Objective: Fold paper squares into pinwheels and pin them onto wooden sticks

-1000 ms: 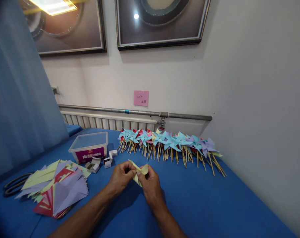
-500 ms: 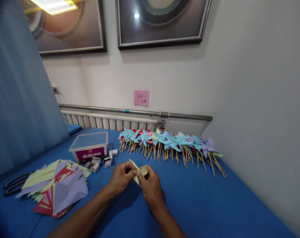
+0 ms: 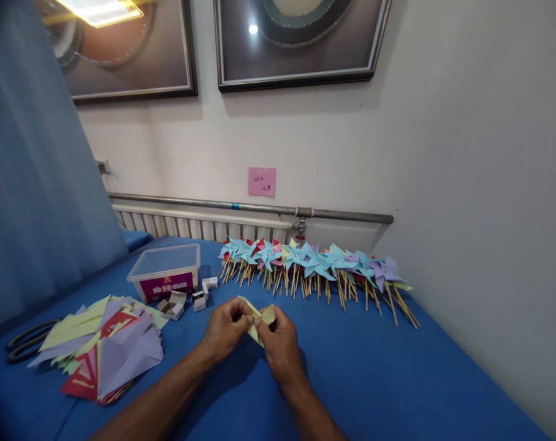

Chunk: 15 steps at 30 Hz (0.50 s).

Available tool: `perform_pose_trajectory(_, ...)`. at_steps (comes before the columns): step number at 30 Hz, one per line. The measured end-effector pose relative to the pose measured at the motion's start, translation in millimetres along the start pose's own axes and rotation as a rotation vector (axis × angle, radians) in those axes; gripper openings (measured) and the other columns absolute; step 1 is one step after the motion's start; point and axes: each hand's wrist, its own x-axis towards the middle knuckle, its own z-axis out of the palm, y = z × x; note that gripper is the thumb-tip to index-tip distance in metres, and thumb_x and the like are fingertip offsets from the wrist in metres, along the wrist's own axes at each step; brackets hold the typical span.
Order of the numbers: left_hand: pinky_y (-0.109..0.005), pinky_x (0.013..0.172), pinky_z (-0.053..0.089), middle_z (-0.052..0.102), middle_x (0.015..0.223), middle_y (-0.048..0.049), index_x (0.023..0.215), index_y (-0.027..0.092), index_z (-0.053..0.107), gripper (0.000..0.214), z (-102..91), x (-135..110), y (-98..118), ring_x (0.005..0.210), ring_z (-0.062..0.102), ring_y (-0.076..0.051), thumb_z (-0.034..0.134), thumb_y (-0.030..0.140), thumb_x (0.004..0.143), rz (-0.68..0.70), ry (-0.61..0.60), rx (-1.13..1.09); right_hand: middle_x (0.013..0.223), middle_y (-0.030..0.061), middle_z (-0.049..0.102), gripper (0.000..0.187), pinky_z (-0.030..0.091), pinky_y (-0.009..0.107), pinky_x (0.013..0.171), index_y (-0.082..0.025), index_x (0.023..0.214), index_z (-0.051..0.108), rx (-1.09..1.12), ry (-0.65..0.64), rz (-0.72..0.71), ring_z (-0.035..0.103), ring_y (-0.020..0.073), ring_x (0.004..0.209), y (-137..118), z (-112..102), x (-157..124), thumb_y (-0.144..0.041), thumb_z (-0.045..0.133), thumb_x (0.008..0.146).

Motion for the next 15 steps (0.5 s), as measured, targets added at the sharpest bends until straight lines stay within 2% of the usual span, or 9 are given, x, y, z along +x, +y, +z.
perform_pose_trajectory(5, -0.023, 0.057, 0.036, 0.050, 0.062, 0.0063, 0.071, 0.021, 0.055, 0.012, 3.4, -0.9, -1.8, 0.058, 0.042, -0.011, 0.064, 0.026, 0.066, 0.003, 0.035, -0.069, 0.065, -0.0042, 0.058, 0.041, 0.042, 0.028, 0.056, -0.023, 0.079, 0.061, 0.071, 0.007, 0.027, 0.051, 0.0162, 0.059, 1.5, 1.5, 0.1, -0.055, 0.084, 0.065)
perform_pose_trajectory(15, -0.023, 0.063, 0.038, 0.049, 0.064, 0.0065, 0.071, 0.021, 0.052, 0.012, 3.1, -4.6, 4.7, 0.062, 0.044, -0.011, 0.064, 0.020, 0.067, 0.034, 0.062, -0.001, 0.065, -0.0048, 0.059, 0.036, 0.042, 0.028, 0.055, -0.025, 0.084, 0.062, 0.072, 0.026, 0.059, 0.052, 0.0167, 0.058, 4.1, 3.3, -3.4, -0.049, 0.082, 0.068)
